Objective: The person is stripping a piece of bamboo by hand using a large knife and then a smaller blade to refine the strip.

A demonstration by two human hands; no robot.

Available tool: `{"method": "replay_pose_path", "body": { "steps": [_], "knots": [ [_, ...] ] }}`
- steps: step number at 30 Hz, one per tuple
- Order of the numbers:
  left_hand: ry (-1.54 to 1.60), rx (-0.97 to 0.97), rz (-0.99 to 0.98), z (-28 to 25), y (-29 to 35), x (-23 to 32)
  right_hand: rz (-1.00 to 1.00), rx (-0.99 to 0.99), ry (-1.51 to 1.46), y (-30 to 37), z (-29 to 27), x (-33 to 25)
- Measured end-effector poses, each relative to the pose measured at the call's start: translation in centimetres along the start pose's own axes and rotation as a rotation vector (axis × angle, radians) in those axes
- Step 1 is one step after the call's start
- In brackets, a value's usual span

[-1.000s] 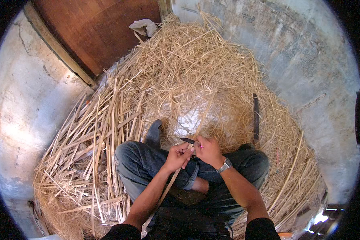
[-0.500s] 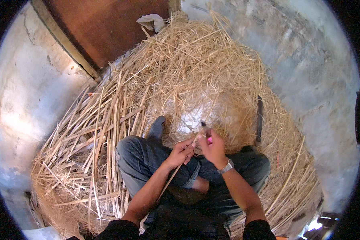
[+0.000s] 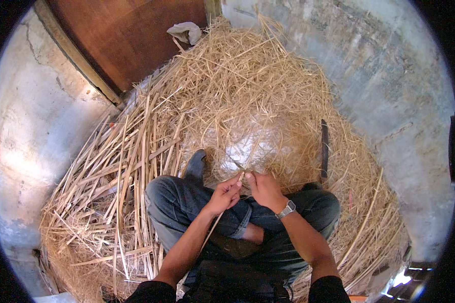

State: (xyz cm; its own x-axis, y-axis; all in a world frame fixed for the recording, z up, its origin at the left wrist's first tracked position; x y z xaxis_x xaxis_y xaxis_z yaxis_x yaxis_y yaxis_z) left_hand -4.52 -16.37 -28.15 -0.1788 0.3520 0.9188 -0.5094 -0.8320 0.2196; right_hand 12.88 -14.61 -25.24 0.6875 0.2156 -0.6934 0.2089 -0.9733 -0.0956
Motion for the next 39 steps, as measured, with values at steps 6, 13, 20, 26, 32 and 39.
{"method": "replay_pose_path", "body": {
  "steps": [6,13,20,26,32,39],
  "knots": [
    [-0.032,0.076,-0.022,-1.0,0.4,-0.7,0.033,-0.065,0.145,-0.6,0.9,-1.2],
    [-0.181,0.043,-0.016,-0.3,1.3,-2.2,0.196,0.124,0.266,-2.9,-1.3,4.4],
    [-0.103,-0.066,-0.030,0.8,4.0,0.0,0.373,0.337,0.318,-5.9,-4.5,7.4],
    [-0.153,-0.248,0.076,2.1,7.1,3.9,0.623,0.578,-0.015,-6.6,-14.9,14.9],
    [-0.198,-0.171,-0.037,-0.3,4.0,2.6,0.145,0.366,-0.015,-4.5,-10.9,4.8],
    [-0.027,-0.033,-0.069,0.4,3.4,0.7,-0.051,-0.123,0.221,2.7,-3.2,-3.6]
  ]
}}
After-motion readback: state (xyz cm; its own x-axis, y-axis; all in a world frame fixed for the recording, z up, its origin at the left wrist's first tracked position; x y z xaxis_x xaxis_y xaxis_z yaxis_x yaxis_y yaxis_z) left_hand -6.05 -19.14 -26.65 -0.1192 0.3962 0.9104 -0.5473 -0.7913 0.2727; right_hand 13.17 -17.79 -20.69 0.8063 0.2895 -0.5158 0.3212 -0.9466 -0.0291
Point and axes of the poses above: each hand's wrist, its own y-axis away from the middle knuckle, its own z-axis out of the palm, x = y × z, the point moved 2 cm from there along -y, towards the middle knuckle, and after that the axes turned 6 degrees about -y, right-handed, at the moved point
